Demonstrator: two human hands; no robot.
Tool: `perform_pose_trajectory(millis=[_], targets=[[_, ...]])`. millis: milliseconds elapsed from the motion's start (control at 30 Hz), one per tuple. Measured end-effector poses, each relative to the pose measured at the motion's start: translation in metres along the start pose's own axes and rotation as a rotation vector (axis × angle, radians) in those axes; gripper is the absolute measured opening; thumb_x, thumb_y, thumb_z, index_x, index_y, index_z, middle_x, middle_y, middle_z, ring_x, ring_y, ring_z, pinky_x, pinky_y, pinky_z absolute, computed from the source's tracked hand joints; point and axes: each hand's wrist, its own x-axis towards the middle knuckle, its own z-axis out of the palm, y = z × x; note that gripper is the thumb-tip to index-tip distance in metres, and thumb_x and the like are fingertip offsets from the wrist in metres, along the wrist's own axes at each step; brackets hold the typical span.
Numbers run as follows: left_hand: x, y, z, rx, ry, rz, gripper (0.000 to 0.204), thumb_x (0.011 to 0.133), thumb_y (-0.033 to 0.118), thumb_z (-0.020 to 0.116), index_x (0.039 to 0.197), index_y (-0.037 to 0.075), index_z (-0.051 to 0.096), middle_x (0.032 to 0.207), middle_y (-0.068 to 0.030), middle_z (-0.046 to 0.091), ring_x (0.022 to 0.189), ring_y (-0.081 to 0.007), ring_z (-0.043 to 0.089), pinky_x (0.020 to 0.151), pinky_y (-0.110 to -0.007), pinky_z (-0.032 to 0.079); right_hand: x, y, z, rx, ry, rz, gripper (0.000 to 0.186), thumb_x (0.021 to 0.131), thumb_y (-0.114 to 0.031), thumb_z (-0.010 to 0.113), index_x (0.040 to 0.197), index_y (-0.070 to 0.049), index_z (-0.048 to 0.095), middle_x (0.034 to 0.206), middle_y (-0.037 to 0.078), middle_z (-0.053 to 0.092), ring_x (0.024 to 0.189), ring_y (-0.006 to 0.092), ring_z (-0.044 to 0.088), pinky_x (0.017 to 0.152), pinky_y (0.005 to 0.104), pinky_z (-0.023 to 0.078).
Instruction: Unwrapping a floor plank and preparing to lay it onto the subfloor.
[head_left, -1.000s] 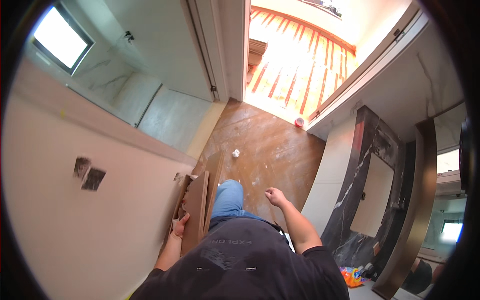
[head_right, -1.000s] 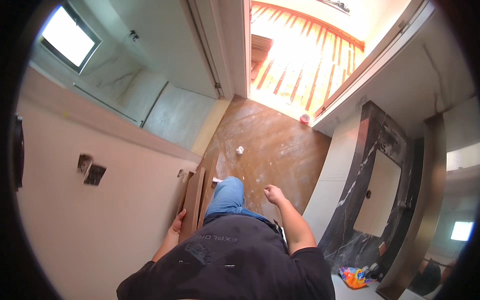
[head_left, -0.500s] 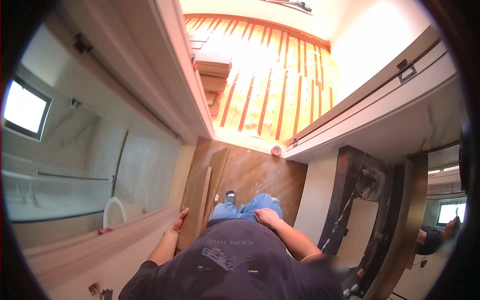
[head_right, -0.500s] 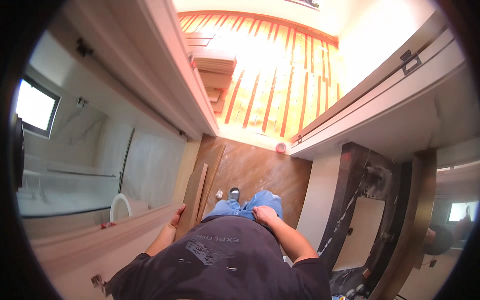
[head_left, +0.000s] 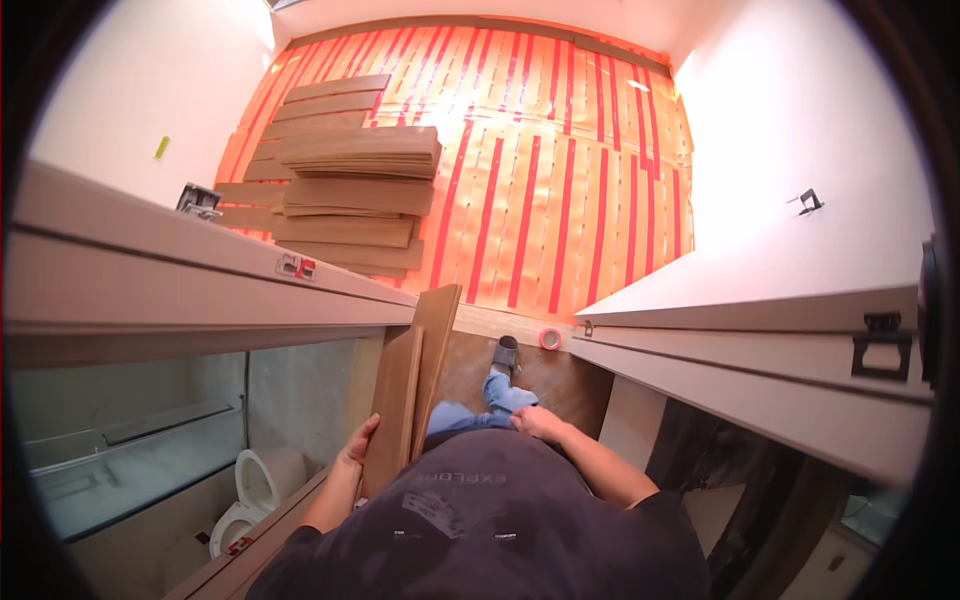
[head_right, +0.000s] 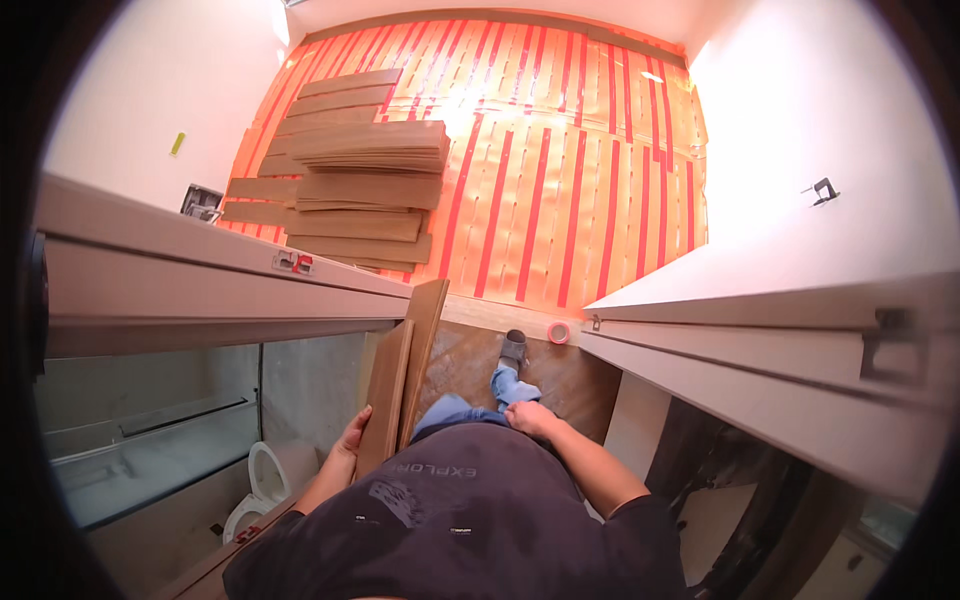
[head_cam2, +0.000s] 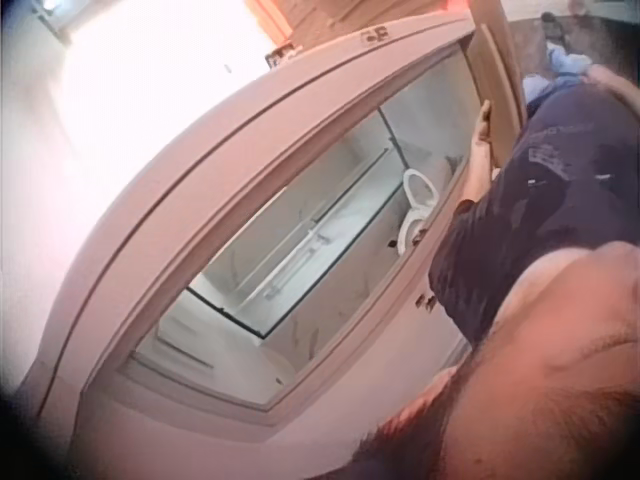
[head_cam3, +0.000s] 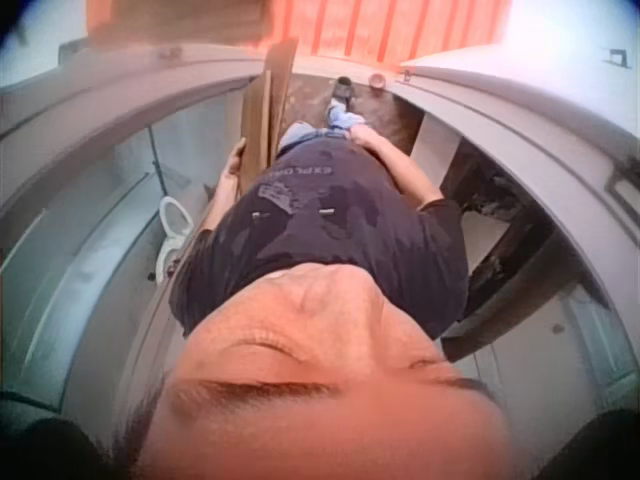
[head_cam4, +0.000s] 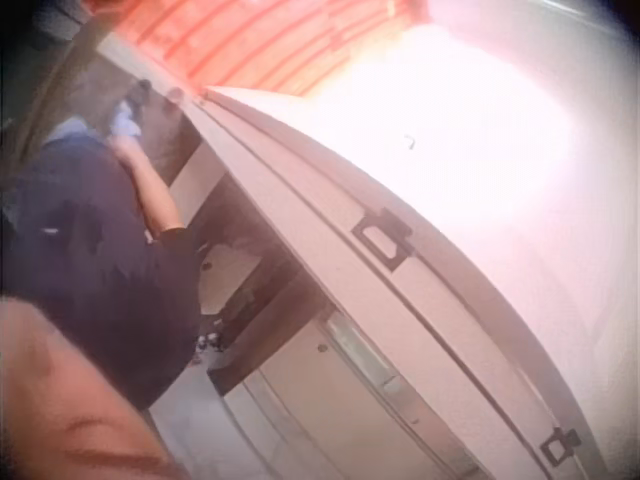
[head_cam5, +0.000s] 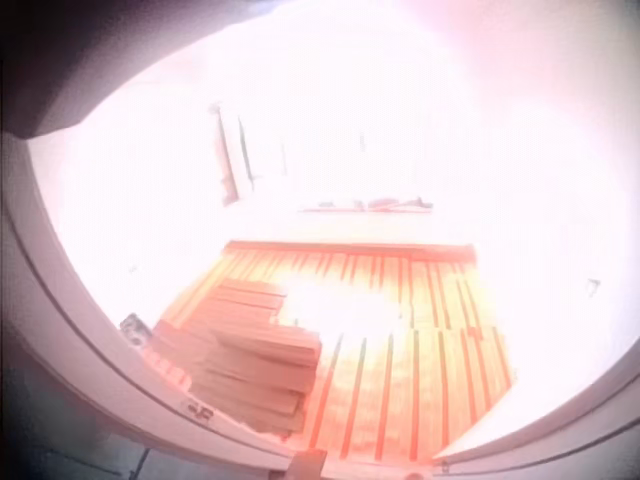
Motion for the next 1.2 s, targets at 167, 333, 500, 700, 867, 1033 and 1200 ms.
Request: perform_pose_trajectory(millis=[167,333,500,700,867,1033,1200], targets=[[0.045,0.062,0.075,-0.078,-0.079,-0.070,0.061,0.097,0.046,0.066,0.139,0.002,0.057,0.129,-0.0152,0.068,0.115,-0.0291,0.068,0.102,-0.046,0.054,0.023,0.025,-0.078,0.083,0.063,0.000,0.039,0.100,-0.036,0.050,0.110,-0.005,0.071,0.110,0.023,0.071,0.105,0.0426,0.067,0.093,0.0508,0.051],[0.115,0.121,0.115,-0.098,-0.072,-0.007,0.062,0.098,0.047,0.064,0.141,0.004,0.056,0.131,-0.0156,0.067,0.117,-0.0299,0.067,0.103,-0.047,0.054,0.051,0.039,-0.148,0.271,0.200,0.105,0.043,0.099,-0.037,0.049,0.106,-0.001,0.072,0.107,0.026,0.071,0.106,0.0443,0.066,0.093,0.0508,0.051],[0.212,0.191,0.162,-0.092,-0.215,0.011,0.061,0.100,0.048,0.060,0.143,0.006,0.054,0.135,-0.0141,0.065,0.120,-0.0296,0.065,0.104,-0.047,0.053,0.109,0.069,-0.221,0.361,0.262,0.125,0.050,0.102,-0.040,0.045,0.100,0.002,0.071,0.099,0.027,0.070,0.099,0.0429,0.068,0.089,0.0479,0.051],[0.379,0.322,0.208,-0.108,-0.237,0.051,0.057,0.100,0.050,0.061,0.136,0.007,0.059,0.125,-0.0118,0.070,0.113,-0.0267,0.068,0.098,-0.045,0.056,0.172,0.061,-0.366,0.495,0.288,0.316,0.053,0.104,-0.045,0.043,0.101,0.000,0.071,0.101,0.026,0.071,0.103,0.0391,0.068,0.091,0.0476,0.050],[0.465,0.429,0.316,-0.121,-0.197,-0.002,0.054,0.099,0.051,0.062,0.132,0.008,0.063,0.118,-0.0085,0.072,0.104,-0.0251,0.071,0.091,-0.043,0.059,0.195,0.057,-0.513,0.395,0.334,0.325,0.051,0.102,-0.045,0.047,0.107,-0.001,0.071,0.103,0.026,0.071,0.103,0.0408,0.067,0.090,0.0481,0.050],[0.549,0.521,0.405,0.008,-0.149,-0.072,0.047,0.100,0.045,0.063,0.131,0.009,0.064,0.119,-0.0073,0.072,0.106,-0.0244,0.070,0.092,-0.041,0.058,0.214,0.057,-0.631,0.534,0.453,0.257,0.050,0.101,-0.044,0.051,0.096,0.002,0.070,0.095,0.026,0.069,0.096,0.0397,0.068,0.084,0.0456,0.050],[0.637,0.608,0.542,0.272,-0.060,-0.124,0.050,0.099,0.040,0.065,0.131,0.002,0.063,0.118,-0.0123,0.073,0.105,-0.0256,0.072,0.092,-0.040,0.058,0.267,0.113,-0.755,0.576,0.515,0.234,0.047,0.100,-0.043,0.055,0.094,0.001,0.071,0.082,0.018,0.070,0.083,0.0263,0.069,0.075,0.0432,0.050]])
